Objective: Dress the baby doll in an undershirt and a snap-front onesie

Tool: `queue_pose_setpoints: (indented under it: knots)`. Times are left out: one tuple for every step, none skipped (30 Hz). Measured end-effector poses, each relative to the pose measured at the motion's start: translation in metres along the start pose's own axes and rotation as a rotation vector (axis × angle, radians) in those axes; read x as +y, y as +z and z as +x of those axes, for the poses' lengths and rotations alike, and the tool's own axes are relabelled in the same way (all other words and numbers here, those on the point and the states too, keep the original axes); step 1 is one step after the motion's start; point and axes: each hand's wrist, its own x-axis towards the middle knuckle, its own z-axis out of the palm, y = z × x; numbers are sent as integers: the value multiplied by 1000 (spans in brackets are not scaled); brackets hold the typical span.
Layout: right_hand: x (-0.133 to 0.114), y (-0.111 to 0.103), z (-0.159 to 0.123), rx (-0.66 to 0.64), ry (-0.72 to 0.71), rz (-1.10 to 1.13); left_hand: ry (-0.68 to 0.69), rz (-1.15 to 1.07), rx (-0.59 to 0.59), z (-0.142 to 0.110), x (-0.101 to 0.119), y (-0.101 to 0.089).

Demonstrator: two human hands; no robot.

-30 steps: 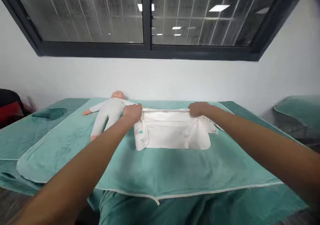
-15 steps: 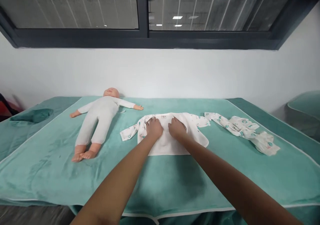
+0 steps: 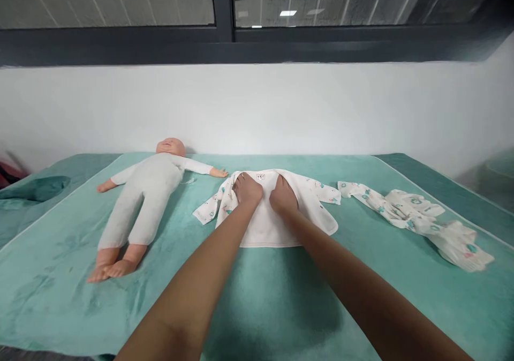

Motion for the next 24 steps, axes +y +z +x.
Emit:
queue_pose_setpoints:
  knots:
    - [1, 3, 3, -5, 5, 1, 4, 2, 4, 2, -1, 6]
    - [2, 6, 7, -9, 9, 0, 18, 5, 9, 5, -2, 12]
    - [3, 9, 10, -14, 11, -3, 39, 10, 15, 6, -5, 17]
    - [4, 11, 13, -17, 12, -7, 63, 17, 20, 8, -8, 21]
    - [5, 13, 16, -20, 11, -13, 86, 24, 23, 9, -11, 25]
    - [5, 14, 18, -22, 9, -21, 107, 30, 24, 10, -13, 27]
    - [5, 15, 20, -23, 5, -29, 124, 36, 21, 11, -16, 29]
    - [4, 16, 20, -24, 0, -39, 138, 41, 16, 11, -18, 29]
    - [3, 16, 20, -23, -7, -49, 151, 46, 9, 10, -19, 29]
    - [2, 15, 19, -22, -17, -60, 165, 51, 0, 9, -20, 29]
    - [1, 15, 18, -23, -32, -71, 181, 55, -9, 6, -21, 28]
    - [0, 14, 16, -26, -52, -83, 198, 60, -18, 3, -23, 27]
    - [-1, 14, 13, -31, -73, -93, 215, 65, -27, 0, -24, 25]
    - [-2, 13, 11, -38, -95, -104, 231, 70, -37, -4, -26, 24]
    - [-3, 12, 8, -46, -116, -113, 246, 74, -49, -9, -28, 23]
    - [-3, 11, 6, -54, -134, -122, 259, 78, -61, -13, -30, 21]
    - [-3, 10, 3, -62, -149, -130, 268, 82, -73, -17, -32, 20]
    - [-2, 10, 0, -70, -161, -137, 273, 85, -83, -21, -34, 19]
    - [-2, 9, -3, -79, -173, -145, 276, 87, -91, -25, -36, 18]
    - [0, 8, -6, -88, -182, -152, 279, 89, -97, -29, -38, 18]
    - [1, 7, -10, -96, -188, -160, 280, 91, -100, -33, -39, 17]
    - [2, 6, -13, -103, -191, -168, 282, 92, -102, -37, -41, 16]
    - [3, 5, -17, -109, -192, -175, 283, 93, -103, -41, -42, 15]
    - [4, 5, -21, -113, -194, -183, 286, 94, -104, -46, -43, 14]
